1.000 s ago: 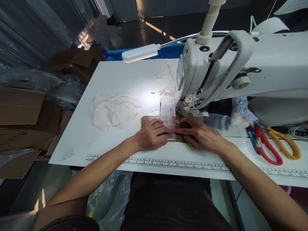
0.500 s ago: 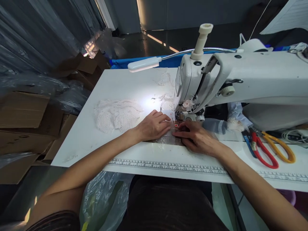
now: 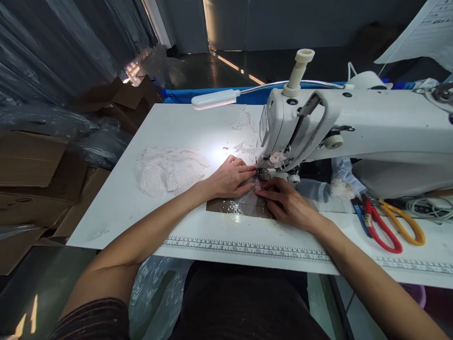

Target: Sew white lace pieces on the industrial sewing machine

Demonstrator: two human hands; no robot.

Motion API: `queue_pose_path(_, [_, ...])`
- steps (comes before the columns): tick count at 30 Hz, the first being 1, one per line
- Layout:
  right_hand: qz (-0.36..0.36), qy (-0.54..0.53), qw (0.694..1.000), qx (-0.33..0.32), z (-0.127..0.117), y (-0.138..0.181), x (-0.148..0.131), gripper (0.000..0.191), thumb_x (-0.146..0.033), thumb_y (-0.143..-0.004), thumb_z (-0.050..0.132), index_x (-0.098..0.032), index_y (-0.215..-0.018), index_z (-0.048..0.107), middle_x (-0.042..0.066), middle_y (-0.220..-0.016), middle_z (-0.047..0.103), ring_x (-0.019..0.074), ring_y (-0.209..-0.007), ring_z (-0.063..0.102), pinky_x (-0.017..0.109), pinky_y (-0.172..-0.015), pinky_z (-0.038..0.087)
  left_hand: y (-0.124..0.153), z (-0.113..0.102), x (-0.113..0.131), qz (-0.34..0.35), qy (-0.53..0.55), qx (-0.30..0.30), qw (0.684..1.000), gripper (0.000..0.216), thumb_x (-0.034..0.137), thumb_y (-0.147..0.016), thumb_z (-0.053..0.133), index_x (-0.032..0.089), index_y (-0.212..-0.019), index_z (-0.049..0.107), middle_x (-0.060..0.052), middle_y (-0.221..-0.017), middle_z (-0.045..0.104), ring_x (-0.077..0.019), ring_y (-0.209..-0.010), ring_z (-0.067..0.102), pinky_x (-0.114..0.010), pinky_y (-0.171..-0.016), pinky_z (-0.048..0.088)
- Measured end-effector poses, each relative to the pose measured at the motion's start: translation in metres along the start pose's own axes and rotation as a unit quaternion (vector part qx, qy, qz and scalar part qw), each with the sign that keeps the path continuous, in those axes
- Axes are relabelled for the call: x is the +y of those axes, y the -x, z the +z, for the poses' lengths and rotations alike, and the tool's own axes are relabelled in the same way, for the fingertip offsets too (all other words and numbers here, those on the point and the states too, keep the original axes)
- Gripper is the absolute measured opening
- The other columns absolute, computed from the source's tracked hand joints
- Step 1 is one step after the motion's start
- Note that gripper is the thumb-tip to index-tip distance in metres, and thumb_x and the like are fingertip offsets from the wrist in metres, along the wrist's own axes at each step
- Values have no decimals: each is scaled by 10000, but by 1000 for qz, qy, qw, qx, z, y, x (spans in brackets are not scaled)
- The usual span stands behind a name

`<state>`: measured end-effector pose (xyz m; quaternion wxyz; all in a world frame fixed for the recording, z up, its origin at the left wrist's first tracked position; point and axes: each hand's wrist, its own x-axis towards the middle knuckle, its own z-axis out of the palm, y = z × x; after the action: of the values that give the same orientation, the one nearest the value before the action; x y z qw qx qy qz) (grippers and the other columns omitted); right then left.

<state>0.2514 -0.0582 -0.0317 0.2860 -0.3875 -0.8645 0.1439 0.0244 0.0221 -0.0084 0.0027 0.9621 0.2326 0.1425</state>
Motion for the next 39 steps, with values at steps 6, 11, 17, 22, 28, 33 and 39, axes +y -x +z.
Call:
queue_pose_path(6, [13, -1, 1000, -13, -2, 0, -1, 348, -208, -902, 487, -188, -1180, 695, 133, -1123, 574, 234, -1049, 589, 420, -916, 546, 4, 1, 1, -15, 37, -11, 999, 370, 347, -975, 438, 163, -1243, 616, -94, -1256, 658, -261, -1070, 541, -443, -928, 347])
queue_pose_path(11, [26, -2, 999, -20, -3, 1, -2, 350, -222, -912, 488, -189, -1199, 686, 139, -1160, 570, 241, -1067, 589, 428, -931, 539, 5, 5, 2, -15, 22, -10, 1000, 398, 356, -985, 409, 147, -1259, 609, -120, -1294, 632, -274, -1065, 535, -464, -928, 335])
queue_pose_path(17, [33, 5, 999, -22, -3, 1, -4, 350, -201, -909, 486, -212, -1193, 691, 136, -1168, 571, 246, -1075, 599, 423, -917, 548, 6, 7, 6, -20, 0, -1, 1000, 399, 351, -1000, 377, 141, -1245, 613, -118, -1313, 620, -271, -1077, 535, -458, -925, 335])
queue_pose_path(22, [20, 4, 999, -32, -5, 0, -3, 361, -219, -913, 486, -203, -1217, 679, 134, -1164, 573, 251, -1078, 599, 415, -916, 548, 7, 9, 8, -18, -17, 12, 1000, 398, 344, -1006, 371, 121, -1236, 607, -125, -1326, 604, -268, -1065, 542, -468, -938, 342])
queue_pose_path(28, [1, 23, 999, -47, -7, 1, -2, 366, -204, -924, 480, -191, -1248, 651, 151, -1179, 557, 254, -1067, 600, 450, -908, 558, 8, 12, 10, 17, -37, 63, 997, 316, 318, -998, 414, 138, -1053, 668, -118, -1144, 681, -209, -903, 587, -423, -889, 403])
queue_pose_path(33, [5, 31, 999, -43, -6, 1, -4, 360, -208, -928, 480, -195, -1247, 646, 147, -1155, 572, 255, -1050, 607, 466, -900, 564, 10, 12, 8, 81, -7, 53, 995, 272, 277, -987, 435, 206, -911, 686, -45, -1086, 716, -165, -826, 605, -363, -790, 425])
queue_pose_path(39, [14, 48, 998, -34, -4, 0, -7, 366, -194, -943, 455, -158, -1269, 617, 164, -1154, 573, 255, -1017, 616, 458, -877, 576, 13, 4, 5, 82, 9, 24, 996, 294, 378, -959, 455, 206, -1039, 679, -78, -1168, 680, -190, -820, 592, -374, -783, 406])
